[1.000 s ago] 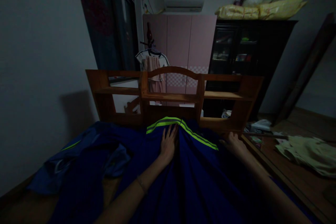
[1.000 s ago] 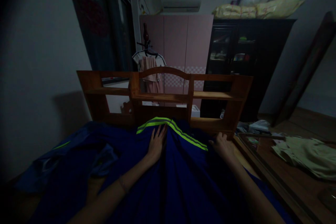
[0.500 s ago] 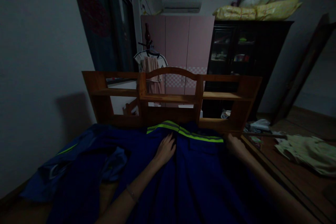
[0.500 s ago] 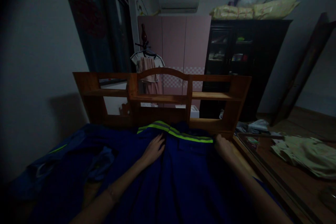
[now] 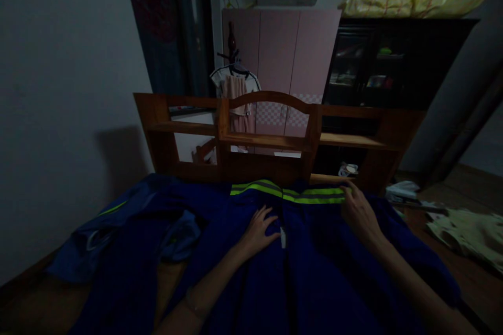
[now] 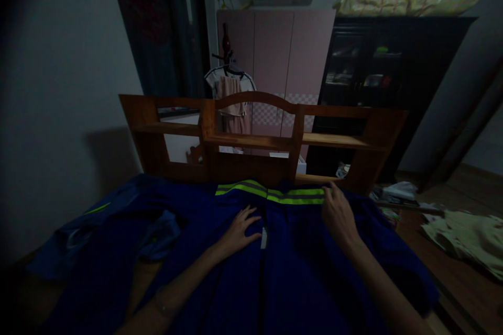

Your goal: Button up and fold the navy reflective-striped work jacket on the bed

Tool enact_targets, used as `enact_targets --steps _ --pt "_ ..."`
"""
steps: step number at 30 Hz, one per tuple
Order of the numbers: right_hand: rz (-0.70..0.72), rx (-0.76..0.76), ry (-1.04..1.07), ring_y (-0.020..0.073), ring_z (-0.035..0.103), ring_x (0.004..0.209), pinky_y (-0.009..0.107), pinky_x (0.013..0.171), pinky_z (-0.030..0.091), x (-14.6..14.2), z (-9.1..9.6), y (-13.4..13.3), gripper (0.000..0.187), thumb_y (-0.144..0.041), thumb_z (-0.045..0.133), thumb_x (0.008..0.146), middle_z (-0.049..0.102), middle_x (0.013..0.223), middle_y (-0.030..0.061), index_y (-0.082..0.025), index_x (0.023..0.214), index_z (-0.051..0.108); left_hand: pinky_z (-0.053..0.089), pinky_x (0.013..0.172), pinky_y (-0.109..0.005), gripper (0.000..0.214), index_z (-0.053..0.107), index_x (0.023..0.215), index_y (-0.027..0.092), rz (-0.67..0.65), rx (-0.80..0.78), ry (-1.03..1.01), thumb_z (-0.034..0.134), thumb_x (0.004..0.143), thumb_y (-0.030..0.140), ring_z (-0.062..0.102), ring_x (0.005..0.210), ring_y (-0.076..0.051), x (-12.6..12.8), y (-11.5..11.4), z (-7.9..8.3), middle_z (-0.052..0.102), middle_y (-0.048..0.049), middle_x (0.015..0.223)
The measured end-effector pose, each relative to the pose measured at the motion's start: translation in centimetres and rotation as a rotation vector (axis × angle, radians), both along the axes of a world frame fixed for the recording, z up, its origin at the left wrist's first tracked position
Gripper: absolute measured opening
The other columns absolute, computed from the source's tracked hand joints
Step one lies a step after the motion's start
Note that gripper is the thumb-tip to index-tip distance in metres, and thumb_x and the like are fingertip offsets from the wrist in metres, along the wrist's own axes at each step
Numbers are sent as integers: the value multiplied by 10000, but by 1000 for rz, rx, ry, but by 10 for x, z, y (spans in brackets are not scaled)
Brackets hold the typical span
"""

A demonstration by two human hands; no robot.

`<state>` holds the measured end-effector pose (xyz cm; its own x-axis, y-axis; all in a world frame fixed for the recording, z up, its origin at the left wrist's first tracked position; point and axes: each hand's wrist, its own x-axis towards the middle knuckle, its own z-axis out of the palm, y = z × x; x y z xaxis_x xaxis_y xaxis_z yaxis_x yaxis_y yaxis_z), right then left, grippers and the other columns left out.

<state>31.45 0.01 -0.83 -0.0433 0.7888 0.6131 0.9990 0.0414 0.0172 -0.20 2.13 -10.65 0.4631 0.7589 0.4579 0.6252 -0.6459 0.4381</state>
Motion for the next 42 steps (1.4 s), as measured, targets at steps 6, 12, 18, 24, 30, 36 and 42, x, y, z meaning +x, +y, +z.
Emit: enact_targets --steps 6,12,18,24,30,36,42 --pt "475 -431 178 152 612 841 226 752 439 -75 -21 -27 295 -176 411 842 639 985 24 -245 1010 643 410 922 -364 297 596 1123 241 37 -2 -58 544 851 349 497 1050 -206 7 -5 7 555 -59 1085" --pt "466 -519 269 149 625 814 222 737 424 -85 -55 -16 296 -131 450 764 677 891 8 -240 865 706 409 842 -332 141 658 865 210 144 -197 -202 603 792 316 548 894 -195 17 14 -4 613 -28 860" --pt "555 -520 323 137 606 811 211 724 421 -78 -58 -23 326 -120 438 778 651 909 12 -249 880 719 394 810 -302 98 615 832 216 150 -223 -306 607 779 297 557 896 -187 17 7 6 643 -4 864" --pt "701 -556 369 119 588 809 202 735 419 -75 -52 -27 380 -88 459 763 623 943 8 -276 978 710 419 688 -253 90 545 836 209 70 -309 -503 546 821 298 587 741 -139 29 -14 18 640 5 793" --pt "728 -572 347 119 582 789 202 730 418 -78 -49 -31 319 -106 476 777 615 937 18 -244 930 719 377 457 -186 275 521 842 158 -72 -680 -735 623 750 396 547 534 -102 38 -13 0 658 -40 727" --pt "603 -517 165 119 579 766 209 702 397 -92 -55 -38 296 -122 465 792 608 921 15 -248 902 709 452 516 -219 367 604 861 102 -76 -783 -875 690 689 414 596 580 -129 37 -7 -3 661 -76 715" --pt "557 -455 274 129 582 809 220 716 417 -98 -59 -40 275 -159 474 818 594 952 24 -252 959 692 513 613 -274 350 607 894 101 -83 -772 -958 725 653 326 640 681 -172 38 -7 -6 663 -80 750"
